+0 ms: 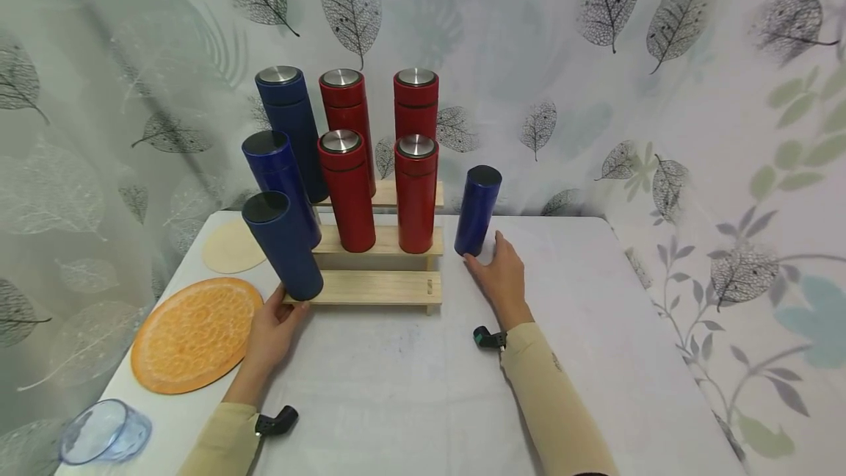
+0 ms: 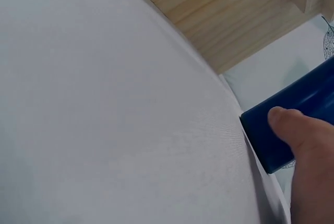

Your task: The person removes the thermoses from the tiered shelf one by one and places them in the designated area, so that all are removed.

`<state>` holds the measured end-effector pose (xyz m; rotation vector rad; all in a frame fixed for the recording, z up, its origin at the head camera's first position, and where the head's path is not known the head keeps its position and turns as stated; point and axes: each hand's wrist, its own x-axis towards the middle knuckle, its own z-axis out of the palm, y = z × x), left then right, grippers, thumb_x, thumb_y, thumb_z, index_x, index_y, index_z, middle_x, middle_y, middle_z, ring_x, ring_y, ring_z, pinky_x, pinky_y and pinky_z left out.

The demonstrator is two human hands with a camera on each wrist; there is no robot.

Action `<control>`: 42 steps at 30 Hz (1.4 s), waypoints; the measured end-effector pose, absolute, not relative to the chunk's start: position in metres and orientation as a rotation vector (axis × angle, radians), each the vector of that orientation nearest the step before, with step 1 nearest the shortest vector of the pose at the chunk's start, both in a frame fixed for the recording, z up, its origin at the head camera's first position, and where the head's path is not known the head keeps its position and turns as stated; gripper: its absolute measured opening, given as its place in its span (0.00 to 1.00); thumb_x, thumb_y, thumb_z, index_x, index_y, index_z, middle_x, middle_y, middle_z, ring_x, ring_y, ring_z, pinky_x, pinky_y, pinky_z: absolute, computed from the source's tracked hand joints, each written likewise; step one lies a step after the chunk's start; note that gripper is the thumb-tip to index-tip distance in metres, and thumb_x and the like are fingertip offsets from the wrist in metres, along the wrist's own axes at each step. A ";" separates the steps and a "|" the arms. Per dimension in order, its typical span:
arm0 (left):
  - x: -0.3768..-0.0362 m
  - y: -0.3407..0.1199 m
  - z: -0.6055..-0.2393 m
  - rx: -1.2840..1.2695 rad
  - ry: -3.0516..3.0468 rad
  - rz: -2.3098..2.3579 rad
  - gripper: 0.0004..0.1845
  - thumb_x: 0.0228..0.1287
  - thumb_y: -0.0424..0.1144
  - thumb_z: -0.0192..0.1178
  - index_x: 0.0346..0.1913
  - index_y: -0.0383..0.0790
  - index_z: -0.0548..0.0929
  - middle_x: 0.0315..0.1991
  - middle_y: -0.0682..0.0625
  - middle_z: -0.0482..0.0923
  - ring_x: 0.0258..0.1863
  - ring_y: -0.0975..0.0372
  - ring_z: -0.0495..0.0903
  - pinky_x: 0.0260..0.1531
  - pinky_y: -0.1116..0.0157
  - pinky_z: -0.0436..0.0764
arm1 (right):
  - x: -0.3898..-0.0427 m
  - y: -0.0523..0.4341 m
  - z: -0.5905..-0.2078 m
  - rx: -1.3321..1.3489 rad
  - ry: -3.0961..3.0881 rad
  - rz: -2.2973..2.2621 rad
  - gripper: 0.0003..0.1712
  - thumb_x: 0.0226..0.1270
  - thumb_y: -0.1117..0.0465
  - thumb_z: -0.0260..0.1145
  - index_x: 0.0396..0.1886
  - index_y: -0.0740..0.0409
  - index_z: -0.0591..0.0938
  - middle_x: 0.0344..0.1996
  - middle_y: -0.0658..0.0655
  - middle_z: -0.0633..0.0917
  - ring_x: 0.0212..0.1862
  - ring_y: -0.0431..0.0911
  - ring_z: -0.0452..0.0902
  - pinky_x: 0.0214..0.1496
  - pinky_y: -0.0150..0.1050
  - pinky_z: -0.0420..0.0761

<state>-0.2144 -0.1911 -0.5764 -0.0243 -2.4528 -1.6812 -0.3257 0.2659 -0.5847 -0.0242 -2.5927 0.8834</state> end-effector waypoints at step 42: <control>-0.216 -0.191 -0.582 -0.025 -2.477 -1.642 0.42 0.81 0.44 0.67 0.87 0.39 0.57 0.83 0.40 0.60 0.67 0.46 0.80 0.56 0.85 0.70 | -0.239 0.205 -0.472 0.320 -2.141 1.450 0.34 0.66 0.62 0.83 0.70 0.61 0.83 0.65 0.59 0.86 0.66 0.53 0.84 0.69 0.42 0.78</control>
